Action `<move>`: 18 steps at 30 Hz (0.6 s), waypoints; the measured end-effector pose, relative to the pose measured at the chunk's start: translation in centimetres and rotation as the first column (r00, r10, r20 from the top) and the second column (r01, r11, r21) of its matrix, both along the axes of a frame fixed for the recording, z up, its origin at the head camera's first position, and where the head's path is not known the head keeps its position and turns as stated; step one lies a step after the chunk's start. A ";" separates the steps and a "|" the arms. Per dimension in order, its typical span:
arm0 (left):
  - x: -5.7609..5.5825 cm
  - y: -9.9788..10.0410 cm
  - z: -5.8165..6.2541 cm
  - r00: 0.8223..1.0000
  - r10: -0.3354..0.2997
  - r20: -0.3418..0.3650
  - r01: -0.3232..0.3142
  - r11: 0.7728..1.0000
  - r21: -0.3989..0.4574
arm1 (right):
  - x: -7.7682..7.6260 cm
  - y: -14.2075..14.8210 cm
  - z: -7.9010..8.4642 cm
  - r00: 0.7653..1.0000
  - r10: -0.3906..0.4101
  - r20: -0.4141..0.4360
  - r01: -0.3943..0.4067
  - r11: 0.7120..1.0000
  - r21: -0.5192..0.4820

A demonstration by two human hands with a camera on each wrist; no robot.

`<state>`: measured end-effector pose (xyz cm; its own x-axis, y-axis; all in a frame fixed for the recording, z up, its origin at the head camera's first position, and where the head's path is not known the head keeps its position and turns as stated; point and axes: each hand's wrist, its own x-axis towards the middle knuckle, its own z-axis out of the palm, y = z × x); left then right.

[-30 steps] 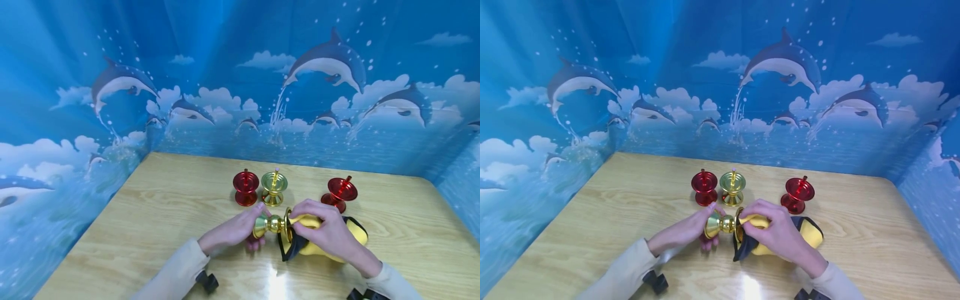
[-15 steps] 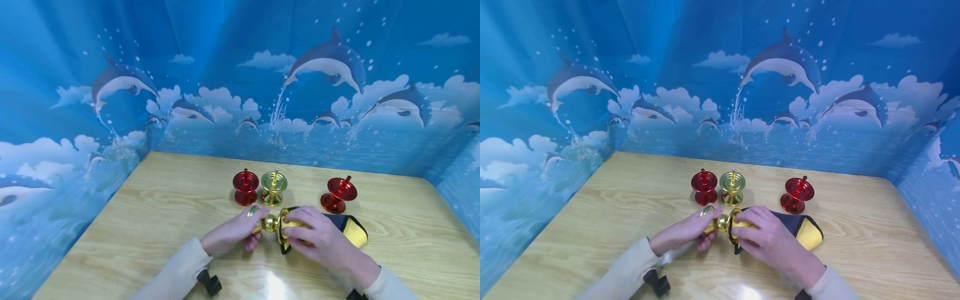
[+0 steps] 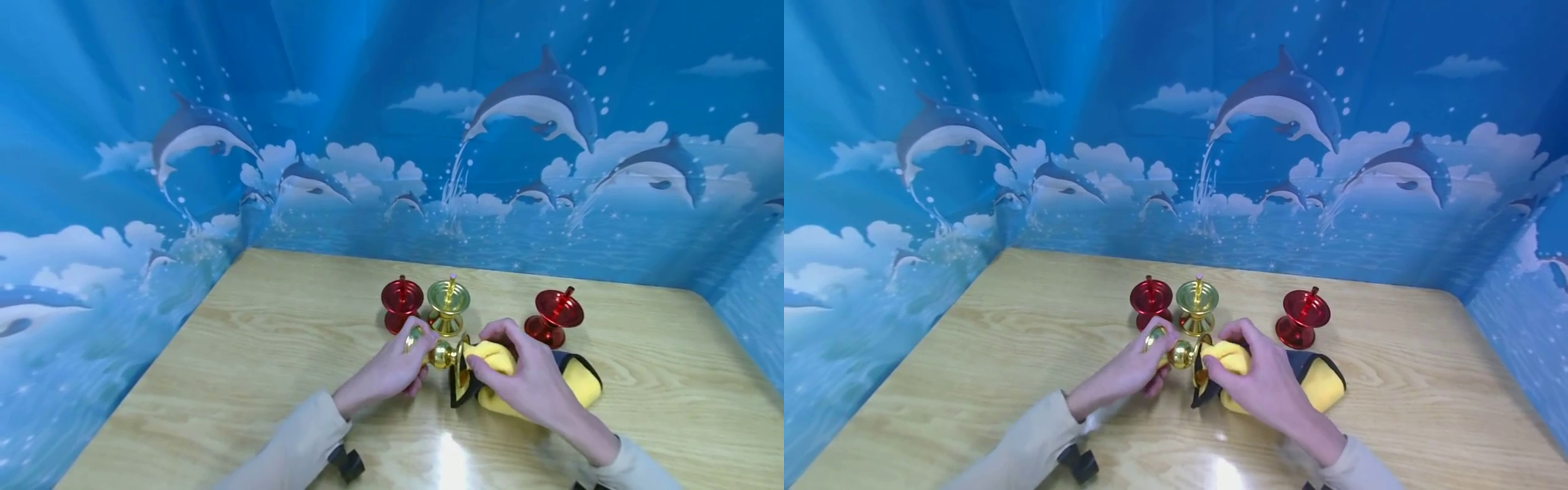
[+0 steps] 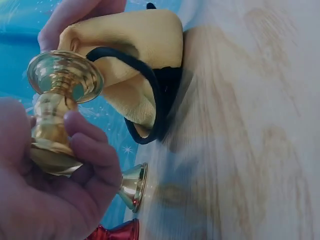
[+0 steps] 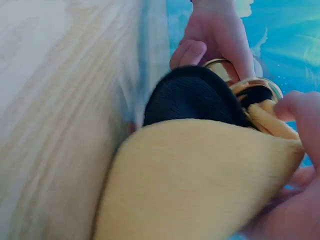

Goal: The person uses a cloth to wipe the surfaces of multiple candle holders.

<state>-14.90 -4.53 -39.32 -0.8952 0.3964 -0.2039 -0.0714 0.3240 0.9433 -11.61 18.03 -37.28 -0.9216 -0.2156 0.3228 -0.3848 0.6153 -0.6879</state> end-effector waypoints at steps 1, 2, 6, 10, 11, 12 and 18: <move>0.0 0.1 0.0 1.000 0.008 -0.022 -0.008 1.000 -0.009 | 0.0 0.0 0.2 0.998 -0.019 0.056 0.018 1.000 0.018; 0.1 0.1 -0.1 0.999 0.016 -0.043 -0.016 1.000 -0.017 | 0.0 0.0 0.3 0.994 -0.022 0.104 0.020 0.999 0.025; 0.3 0.4 -0.4 0.998 0.037 -0.060 -0.040 0.998 -0.050 | -0.3 0.0 0.4 0.986 0.036 0.163 -0.041 0.999 0.024; 0.1 0.4 -0.6 0.998 0.025 0.061 -0.025 1.000 0.011 | -0.5 -0.1 -0.1 0.989 0.147 0.026 -0.147 0.989 0.032; 0.0 0.3 -0.6 0.995 0.009 0.097 -0.013 0.999 0.035 | -0.5 -0.1 -0.3 0.985 0.173 -0.031 -0.171 0.984 0.045; 0.0 0.1 -0.6 0.991 -0.007 0.131 0.000 0.998 0.059 | -0.5 -0.1 -0.4 0.978 0.193 -0.081 -0.189 0.981 0.053; -0.5 -0.9 -0.5 0.995 -0.091 0.034 0.088 0.993 0.084 | -0.5 0.5 -0.5 0.985 0.162 -0.052 -0.163 0.986 -0.021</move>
